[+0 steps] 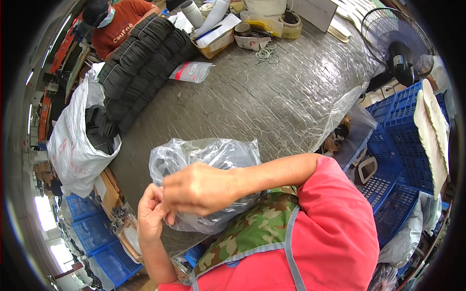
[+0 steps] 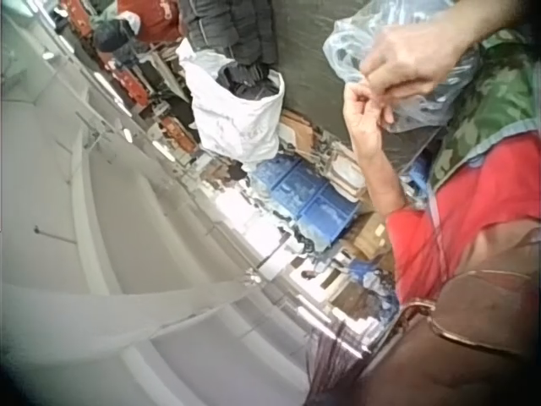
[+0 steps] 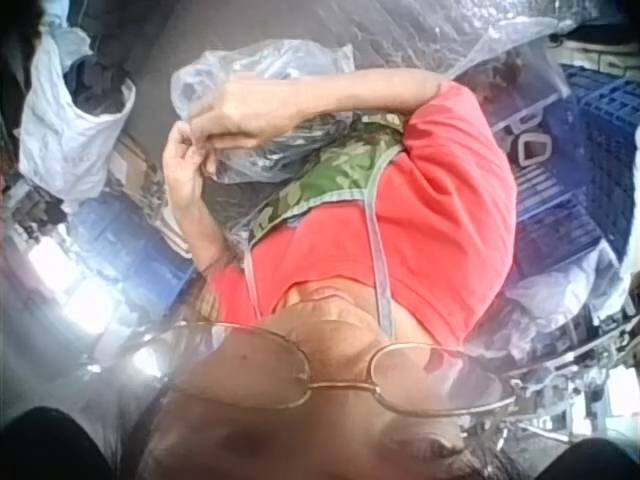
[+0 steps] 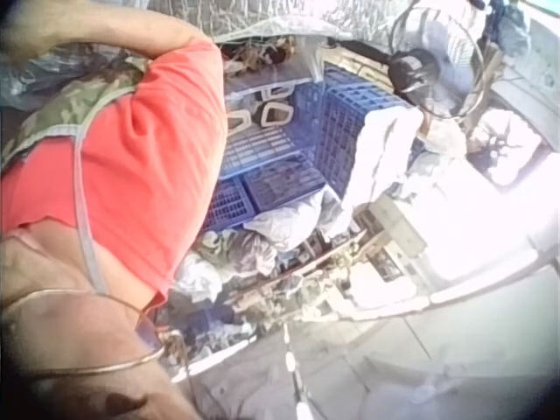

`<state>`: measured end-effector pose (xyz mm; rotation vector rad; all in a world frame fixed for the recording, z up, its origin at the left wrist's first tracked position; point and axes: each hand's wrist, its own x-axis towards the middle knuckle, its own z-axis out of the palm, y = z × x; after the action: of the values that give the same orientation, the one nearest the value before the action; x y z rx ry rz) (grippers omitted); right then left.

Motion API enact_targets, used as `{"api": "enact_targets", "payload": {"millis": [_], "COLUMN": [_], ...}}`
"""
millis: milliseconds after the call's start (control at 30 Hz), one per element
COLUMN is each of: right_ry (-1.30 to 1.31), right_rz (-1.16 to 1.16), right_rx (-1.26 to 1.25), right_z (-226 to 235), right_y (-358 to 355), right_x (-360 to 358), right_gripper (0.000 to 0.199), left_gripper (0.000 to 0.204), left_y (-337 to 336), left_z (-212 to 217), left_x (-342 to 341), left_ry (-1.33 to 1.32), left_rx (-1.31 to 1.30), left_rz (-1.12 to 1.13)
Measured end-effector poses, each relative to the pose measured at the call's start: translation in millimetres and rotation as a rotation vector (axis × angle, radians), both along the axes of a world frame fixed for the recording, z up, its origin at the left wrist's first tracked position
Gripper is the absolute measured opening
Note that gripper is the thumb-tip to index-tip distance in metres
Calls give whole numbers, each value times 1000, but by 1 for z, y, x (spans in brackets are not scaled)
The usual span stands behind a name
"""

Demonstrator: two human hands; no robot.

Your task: Packing stacks of black insoles into plastic bags and tying them shut.

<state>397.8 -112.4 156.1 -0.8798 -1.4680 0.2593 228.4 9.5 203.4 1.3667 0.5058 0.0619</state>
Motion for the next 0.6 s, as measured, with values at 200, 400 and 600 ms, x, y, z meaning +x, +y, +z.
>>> {"api": "enact_targets", "payload": {"millis": [200,400,600], "right_ry": [-442,-373,-338], "right_rz": [-84,-129,-141], "right_rx": [263,212,194], "right_z": [-6,-7,-8], "right_y": [-3,-11,-5], "right_x": [-4,-1,-3], "right_gripper": [12,10,9], "left_gripper": [24,24,22], "left_y": [-6,-15,-13], "left_z": [5,6,7], "left_x": [7,4,6], "left_ry": [56,84,74], "left_rx": [-34,139,43], "left_rz": [37,28,39]}}
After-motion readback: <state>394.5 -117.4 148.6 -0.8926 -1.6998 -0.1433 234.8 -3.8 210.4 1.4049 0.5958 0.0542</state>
